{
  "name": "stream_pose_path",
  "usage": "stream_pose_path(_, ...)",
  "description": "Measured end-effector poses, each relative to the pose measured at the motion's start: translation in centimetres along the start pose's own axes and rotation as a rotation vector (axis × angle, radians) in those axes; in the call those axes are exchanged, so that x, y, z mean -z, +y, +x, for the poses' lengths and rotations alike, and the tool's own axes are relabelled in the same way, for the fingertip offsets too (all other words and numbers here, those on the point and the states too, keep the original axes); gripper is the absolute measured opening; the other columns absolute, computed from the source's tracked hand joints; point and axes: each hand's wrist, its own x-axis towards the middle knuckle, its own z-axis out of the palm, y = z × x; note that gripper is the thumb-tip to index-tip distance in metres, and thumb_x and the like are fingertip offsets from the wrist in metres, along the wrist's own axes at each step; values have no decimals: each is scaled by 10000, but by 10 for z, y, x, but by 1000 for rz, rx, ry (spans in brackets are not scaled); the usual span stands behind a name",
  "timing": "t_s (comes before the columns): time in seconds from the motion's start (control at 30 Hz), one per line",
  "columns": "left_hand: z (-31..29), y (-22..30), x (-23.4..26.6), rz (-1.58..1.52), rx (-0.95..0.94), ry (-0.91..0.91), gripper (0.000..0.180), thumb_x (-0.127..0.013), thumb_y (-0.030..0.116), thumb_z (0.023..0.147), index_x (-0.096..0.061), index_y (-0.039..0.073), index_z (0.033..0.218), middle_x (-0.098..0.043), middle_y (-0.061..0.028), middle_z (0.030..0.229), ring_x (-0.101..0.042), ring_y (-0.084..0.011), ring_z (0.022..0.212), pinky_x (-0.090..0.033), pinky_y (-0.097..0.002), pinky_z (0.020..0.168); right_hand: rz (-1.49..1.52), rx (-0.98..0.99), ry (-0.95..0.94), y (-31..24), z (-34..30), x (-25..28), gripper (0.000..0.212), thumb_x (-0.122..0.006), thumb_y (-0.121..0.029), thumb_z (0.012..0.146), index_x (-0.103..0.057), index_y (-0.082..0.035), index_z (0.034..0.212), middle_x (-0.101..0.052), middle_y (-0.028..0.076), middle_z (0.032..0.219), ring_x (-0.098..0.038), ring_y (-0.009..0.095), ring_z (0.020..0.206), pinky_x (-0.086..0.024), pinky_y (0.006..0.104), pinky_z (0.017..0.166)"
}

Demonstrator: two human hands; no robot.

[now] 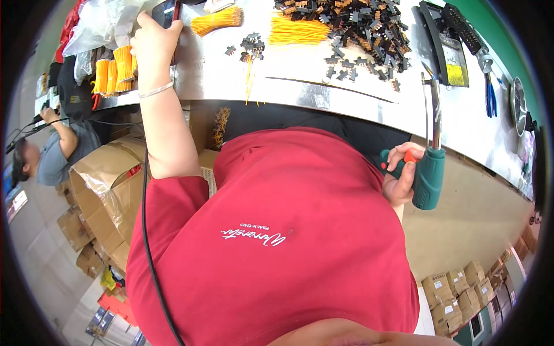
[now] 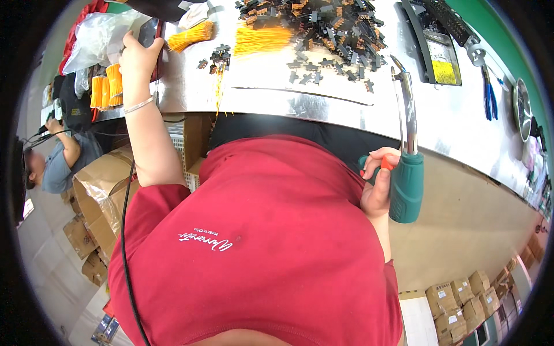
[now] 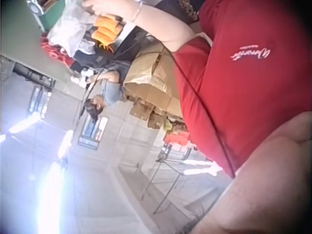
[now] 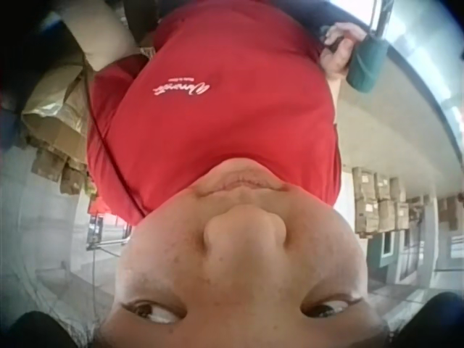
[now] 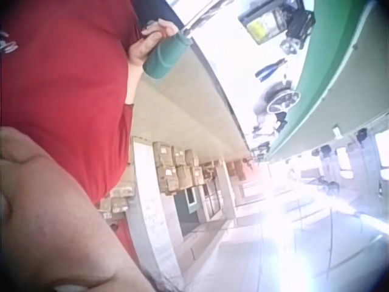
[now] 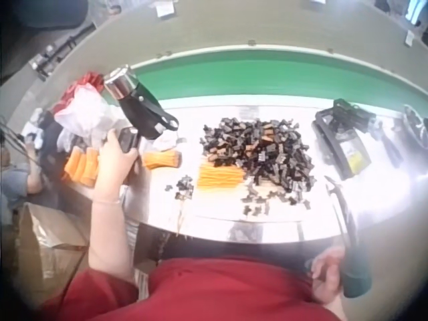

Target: Assembling electronic components by inserting yellow wires into connectors and securing them with a handheld tool.

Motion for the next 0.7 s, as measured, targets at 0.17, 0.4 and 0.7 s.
stream_pose_path(0.17,2,-4,-5,-2,31,78,875,-708,523,732,-383,60,1400,-576,-320,1221,-499,-471,1207,-382,-554,1004,-10,4,-2,-2,-1,-2,158,-449,-84,935,-488,4,1061,-581,190,934,-460,127,521,-436,300,551)
stream_pose_path(0.4,-17,-6,8,-130,-108,163,844,-739,474,757,-400,48,1402,-574,-272,1241,-493,-440,1211,-383,-500,1023,-22,11,7,-2,2,-2,152,-455,-90,941,-486,6,1055,-581,191,932,-460,128,522,-432,299,543)
stream_pose_path(0.7,-125,91,73,-745,-585,92,178,-697,50,829,-666,7,999,-660,-80,909,-628,-173,847,-486,-290,746,-16,-13,-1,0,2,-3,152,-472,-107,946,-496,-2,1053,-585,182,918,-464,128,523,-436,305,547)
